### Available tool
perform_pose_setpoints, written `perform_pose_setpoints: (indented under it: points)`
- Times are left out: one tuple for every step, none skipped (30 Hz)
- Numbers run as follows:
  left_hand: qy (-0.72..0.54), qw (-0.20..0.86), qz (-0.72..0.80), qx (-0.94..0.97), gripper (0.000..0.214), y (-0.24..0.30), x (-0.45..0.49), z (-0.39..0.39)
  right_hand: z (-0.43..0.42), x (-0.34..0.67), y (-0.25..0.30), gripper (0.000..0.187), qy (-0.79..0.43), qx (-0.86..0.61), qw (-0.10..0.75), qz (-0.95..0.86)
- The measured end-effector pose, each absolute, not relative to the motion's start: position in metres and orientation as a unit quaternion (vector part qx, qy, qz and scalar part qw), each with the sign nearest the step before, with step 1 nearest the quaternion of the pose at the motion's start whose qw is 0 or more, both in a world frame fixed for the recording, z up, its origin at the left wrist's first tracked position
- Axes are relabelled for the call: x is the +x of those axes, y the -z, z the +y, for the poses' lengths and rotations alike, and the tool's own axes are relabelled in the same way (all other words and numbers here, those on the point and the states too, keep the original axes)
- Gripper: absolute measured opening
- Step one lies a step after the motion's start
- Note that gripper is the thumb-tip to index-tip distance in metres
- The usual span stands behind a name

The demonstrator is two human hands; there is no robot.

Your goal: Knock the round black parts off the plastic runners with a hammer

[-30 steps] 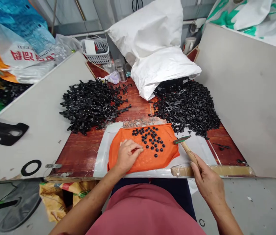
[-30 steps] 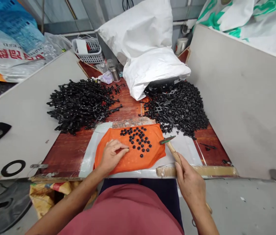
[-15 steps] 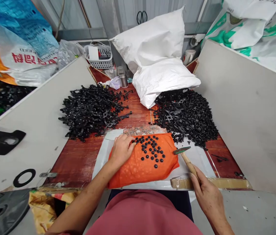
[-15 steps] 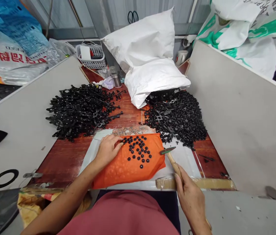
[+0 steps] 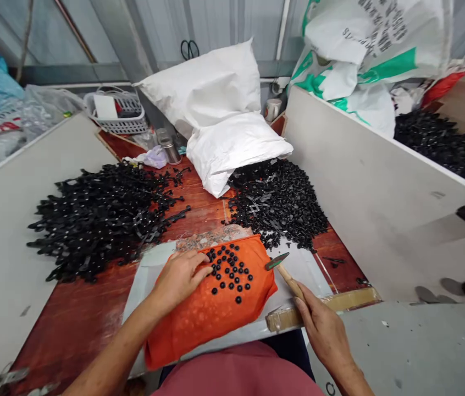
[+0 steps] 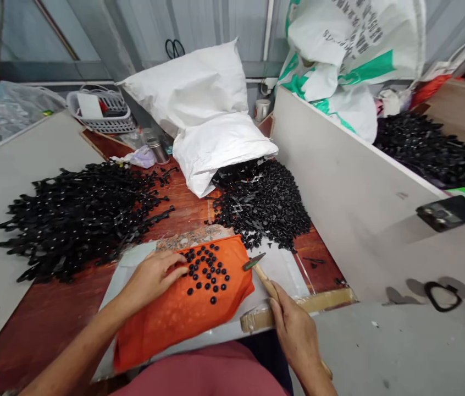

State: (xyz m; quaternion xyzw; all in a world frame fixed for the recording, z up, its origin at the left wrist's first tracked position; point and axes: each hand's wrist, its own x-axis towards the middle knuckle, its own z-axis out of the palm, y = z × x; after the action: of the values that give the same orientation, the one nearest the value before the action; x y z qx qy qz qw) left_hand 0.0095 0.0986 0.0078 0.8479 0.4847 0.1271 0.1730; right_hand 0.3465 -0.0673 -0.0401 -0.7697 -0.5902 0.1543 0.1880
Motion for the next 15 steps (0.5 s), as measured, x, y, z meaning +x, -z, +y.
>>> perform_pose_setpoints:
  points:
    - [-0.14, 0.189, 0.473, 0.849, 0.014, -0.014, 0.014, 0.107, -0.067, 0.346, 0.04, 0.049, -0.155, -0.77, 0.189, -0.589]
    - [-0.146, 0.203, 0.458, 0.853, 0.017, -0.02, 0.021, 0.117, -0.067, 0.346, 0.04, 0.049, -0.154, -0.773, 0.19, -0.586]
    - [-0.146, 0.212, 0.441, 0.86, 0.019, -0.026, 0.031, 0.129, -0.068, 0.346, 0.041, 0.048, -0.151, -0.775, 0.192, -0.583]
    - [-0.143, 0.211, 0.424, 0.869, 0.02, -0.03, 0.045, 0.141, -0.068, 0.346, 0.042, 0.047, -0.147, -0.776, 0.195, -0.582]
    - [-0.142, 0.2, 0.407, 0.88, 0.021, -0.034, 0.061, 0.153, -0.068, 0.346, 0.043, 0.047, -0.146, -0.775, 0.199, -0.582]
    - [-0.142, 0.182, 0.392, 0.891, 0.02, -0.036, 0.079, 0.167, -0.069, 0.346, 0.044, 0.046, -0.145, -0.773, 0.202, -0.583]
    - [-0.142, 0.16, 0.38, 0.9, 0.019, -0.036, 0.098, 0.181, -0.069, 0.346, 0.045, 0.046, -0.146, -0.771, 0.204, -0.585]
    - [-0.139, 0.131, 0.373, 0.908, 0.019, -0.036, 0.118, 0.196, -0.07, 0.346, 0.046, 0.046, -0.146, -0.77, 0.204, -0.586]
    - [-0.135, 0.099, 0.372, 0.913, 0.019, -0.034, 0.137, 0.211, -0.071, 0.346, 0.046, 0.046, -0.147, -0.77, 0.203, -0.587]
    - [-0.132, 0.069, 0.375, 0.915, 0.02, -0.032, 0.154, 0.225, -0.071, 0.346, 0.047, 0.046, -0.147, -0.771, 0.2, -0.587]
    - [-0.126, 0.046, 0.379, 0.916, 0.02, -0.029, 0.169, 0.238, -0.071, 0.346, 0.047, 0.046, -0.147, -0.773, 0.196, -0.586]
    - [-0.115, 0.034, 0.383, 0.916, 0.021, -0.026, 0.181, 0.251, -0.072, 0.345, 0.047, 0.046, -0.146, -0.775, 0.193, -0.584]
    - [-0.097, 0.03, 0.384, 0.918, 0.021, -0.023, 0.19, 0.261, -0.072, 0.345, 0.048, 0.046, -0.146, -0.777, 0.19, -0.582]
    - [-0.077, 0.031, 0.385, 0.919, 0.022, -0.02, 0.196, 0.269, -0.072, 0.345, 0.048, 0.046, -0.146, -0.778, 0.187, -0.581]
    - [-0.059, 0.032, 0.384, 0.921, 0.022, -0.018, 0.2, 0.275, -0.071, 0.344, 0.048, 0.046, -0.146, -0.779, 0.186, -0.581]
